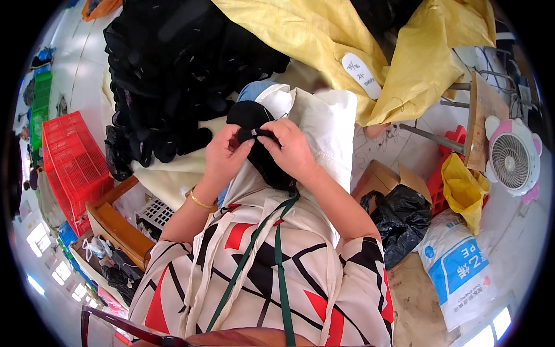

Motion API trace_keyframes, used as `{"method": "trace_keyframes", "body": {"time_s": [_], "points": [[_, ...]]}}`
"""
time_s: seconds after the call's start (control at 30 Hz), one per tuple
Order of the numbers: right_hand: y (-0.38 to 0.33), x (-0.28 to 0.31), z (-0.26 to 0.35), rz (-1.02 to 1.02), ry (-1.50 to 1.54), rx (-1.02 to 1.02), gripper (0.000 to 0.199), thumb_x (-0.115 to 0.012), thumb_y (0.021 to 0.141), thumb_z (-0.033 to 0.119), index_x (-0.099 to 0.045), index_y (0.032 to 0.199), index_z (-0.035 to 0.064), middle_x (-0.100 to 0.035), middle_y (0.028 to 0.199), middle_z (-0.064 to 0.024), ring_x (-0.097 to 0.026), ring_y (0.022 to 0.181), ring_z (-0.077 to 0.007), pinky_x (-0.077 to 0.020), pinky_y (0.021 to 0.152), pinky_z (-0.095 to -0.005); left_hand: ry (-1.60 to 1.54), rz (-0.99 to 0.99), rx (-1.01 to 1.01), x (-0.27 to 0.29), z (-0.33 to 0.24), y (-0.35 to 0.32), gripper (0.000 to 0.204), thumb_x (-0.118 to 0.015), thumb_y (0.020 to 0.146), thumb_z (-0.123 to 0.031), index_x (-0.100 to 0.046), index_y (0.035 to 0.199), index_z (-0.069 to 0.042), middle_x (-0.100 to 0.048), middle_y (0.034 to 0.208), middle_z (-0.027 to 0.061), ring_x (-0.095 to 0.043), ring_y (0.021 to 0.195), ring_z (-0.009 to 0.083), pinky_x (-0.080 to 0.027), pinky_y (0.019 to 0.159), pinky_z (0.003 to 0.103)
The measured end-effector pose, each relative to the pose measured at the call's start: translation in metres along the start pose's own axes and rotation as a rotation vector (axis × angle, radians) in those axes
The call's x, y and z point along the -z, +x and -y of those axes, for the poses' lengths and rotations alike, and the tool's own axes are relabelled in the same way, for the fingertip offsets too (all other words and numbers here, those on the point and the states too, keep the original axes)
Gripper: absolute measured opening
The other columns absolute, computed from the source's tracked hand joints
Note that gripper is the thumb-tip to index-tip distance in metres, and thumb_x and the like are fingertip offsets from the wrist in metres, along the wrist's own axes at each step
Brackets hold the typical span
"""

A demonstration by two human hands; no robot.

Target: The person hand-sews a black slipper using a needle and thread. They repeatedly insert the needle through the slipper's upper and pull the thread to secure the stitching. The person works on one slipper at a time, occasionally adjusting its position on their lap.

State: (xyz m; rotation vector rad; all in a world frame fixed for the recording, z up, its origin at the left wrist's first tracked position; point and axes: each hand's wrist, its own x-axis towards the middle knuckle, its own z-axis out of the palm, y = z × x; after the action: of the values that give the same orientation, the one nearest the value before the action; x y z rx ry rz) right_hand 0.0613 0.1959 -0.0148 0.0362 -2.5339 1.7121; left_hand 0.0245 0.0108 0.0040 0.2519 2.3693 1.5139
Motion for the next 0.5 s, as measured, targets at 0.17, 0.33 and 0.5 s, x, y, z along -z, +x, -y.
{"method": "trace_keyframes", "body": {"time_s": [0.17,0.33,0.5], "points": [[0.001,-0.002,-0.005,-0.019,-0.023,0.072,0.024,-0.074,0.080,0.004,-0.064,0.102,0.0035,-0.059,0.086,-0.0128,-0.058,0.077,-0.0318,-0.0491,0.067,-0.0384,-0.122,0.050,0.094,0.004,-0.001,0.007,0.016,-0.074,0.085,-0.008,-0.062,0.096,-0.004,-0.057,0.078,0.0001,-0.047,0.064,0.0060,-0.041,0.056,0.022],[0.003,-0.004,-0.003,0.017,0.026,-0.008,0.026,-0.075,0.080,0.003,-0.066,0.104,0.0053,-0.058,0.085,-0.0114,-0.058,0.076,-0.0291,-0.0487,0.066,-0.0366,-0.033,0.007,-0.096,0.001,0.006,0.004,0.014,-0.073,0.084,-0.004,-0.063,0.094,-0.004,-0.058,0.082,0.0040,-0.053,0.066,0.0107,-0.043,0.058,0.022],[0.003,-0.006,-0.008,0.042,0.030,-0.018,0.025,-0.074,0.079,0.002,-0.067,0.103,0.0061,-0.057,0.085,-0.0103,-0.058,0.075,-0.0273,-0.0482,0.065,-0.0356,-0.048,0.005,-0.133,-0.001,0.014,0.001,0.016,-0.073,0.085,-0.003,-0.063,0.097,-0.004,-0.059,0.088,0.0054,-0.054,0.073,0.0139,-0.045,0.063,0.025]]}}
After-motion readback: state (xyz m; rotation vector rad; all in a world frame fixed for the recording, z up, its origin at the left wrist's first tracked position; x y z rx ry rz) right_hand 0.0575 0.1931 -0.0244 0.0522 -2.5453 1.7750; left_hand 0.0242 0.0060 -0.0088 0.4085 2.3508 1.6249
